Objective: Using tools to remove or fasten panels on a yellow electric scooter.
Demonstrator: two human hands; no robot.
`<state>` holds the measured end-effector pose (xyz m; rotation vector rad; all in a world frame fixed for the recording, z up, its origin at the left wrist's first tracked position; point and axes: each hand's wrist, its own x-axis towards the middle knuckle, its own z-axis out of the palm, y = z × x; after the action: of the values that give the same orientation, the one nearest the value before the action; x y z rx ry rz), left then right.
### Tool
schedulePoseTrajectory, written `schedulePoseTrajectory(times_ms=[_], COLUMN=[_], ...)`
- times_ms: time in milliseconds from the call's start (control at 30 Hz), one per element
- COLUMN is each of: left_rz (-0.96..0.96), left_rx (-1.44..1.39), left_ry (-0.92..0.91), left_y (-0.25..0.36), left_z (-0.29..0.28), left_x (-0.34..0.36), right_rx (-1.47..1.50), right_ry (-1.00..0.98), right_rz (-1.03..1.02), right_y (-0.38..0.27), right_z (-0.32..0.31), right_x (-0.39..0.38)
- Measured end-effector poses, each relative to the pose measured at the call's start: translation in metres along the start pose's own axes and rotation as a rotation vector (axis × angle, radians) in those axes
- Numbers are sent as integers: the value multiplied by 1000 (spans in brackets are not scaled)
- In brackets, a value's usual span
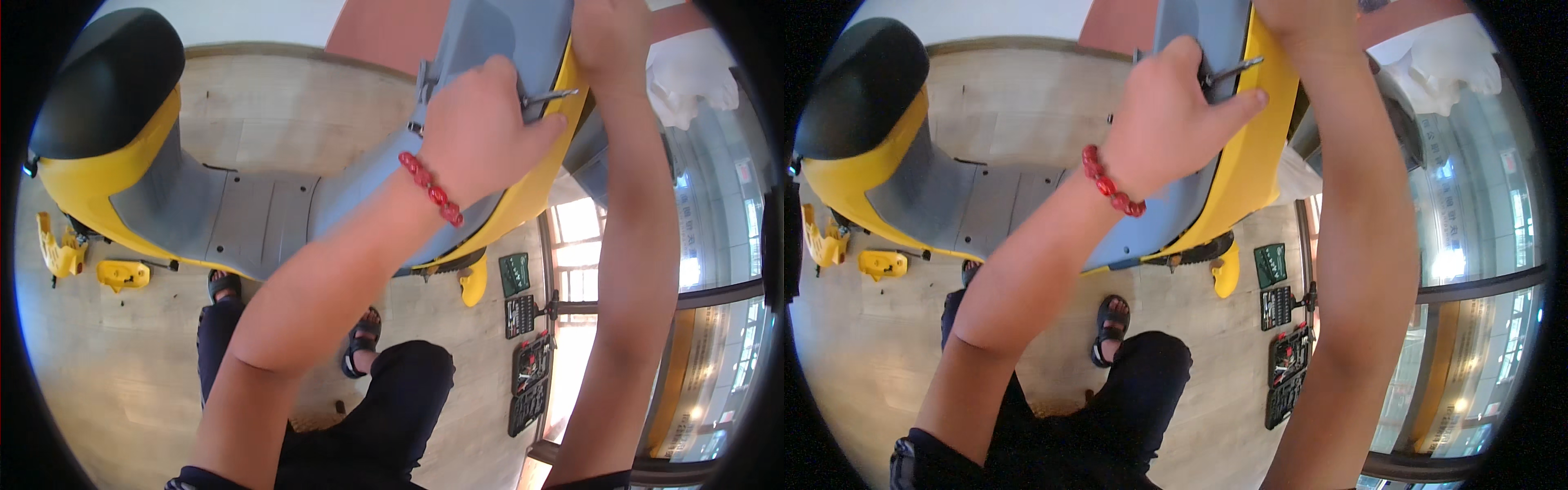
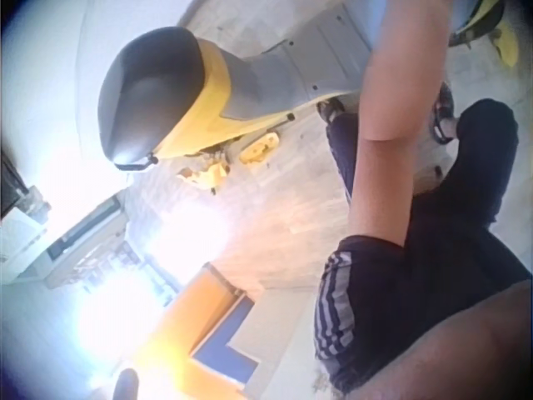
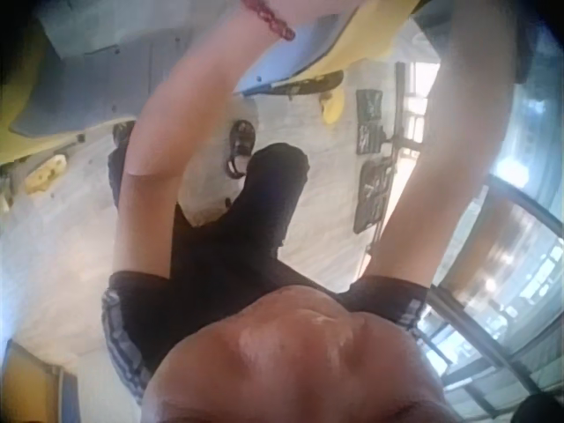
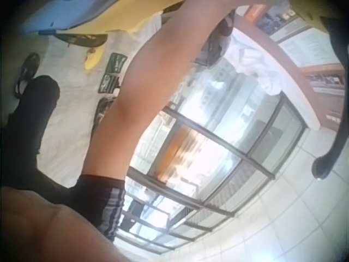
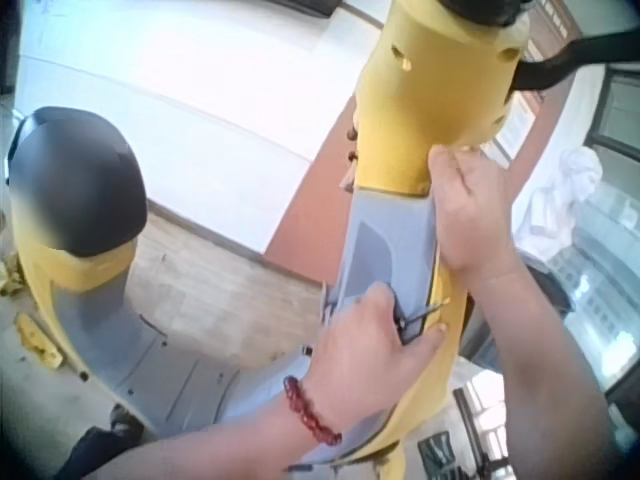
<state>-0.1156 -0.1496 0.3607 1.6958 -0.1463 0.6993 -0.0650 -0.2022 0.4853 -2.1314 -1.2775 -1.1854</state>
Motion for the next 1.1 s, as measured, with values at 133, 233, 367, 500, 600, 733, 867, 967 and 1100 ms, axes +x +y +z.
schedulePoseTrajectory(times_ms=[133, 233, 367, 500, 600, 733, 867, 967, 1100], left_rz=[28, 25, 19, 134, 65, 223, 167, 215, 273], left_rx=[-69, -40, 38, 132, -53, -248, -219, -184, -124], left_ry=[-41, -42, -63, 64, -29, -64, -40, -91, 23], left_y=[0, 16, 12, 2, 8, 12, 8, 9, 4], left_z=[-6, -10, -15, 7, 4, -1, 15, 7, 18], left_x=[0, -2, 1, 2, -4, -14, -16, -16, -21], right_rx=[-21, -32, -91, 109, 321, 211, -17, -164, -91], right_ry=[18, 123, 476, 799, 809, 820, 913, 862, 882], right_rz=[20, -1, 530, 1318, 1460, 1444, 1367, 1321, 1319], right_y=[16, 32, -18, -39, -51, -29, -32, -36, -40], right_z=[-1, 0, -11, -3, 35, 60, 72, 80, 82], right_x=[11, -1, -100, -252, -322, -324, -320, -315, -316])
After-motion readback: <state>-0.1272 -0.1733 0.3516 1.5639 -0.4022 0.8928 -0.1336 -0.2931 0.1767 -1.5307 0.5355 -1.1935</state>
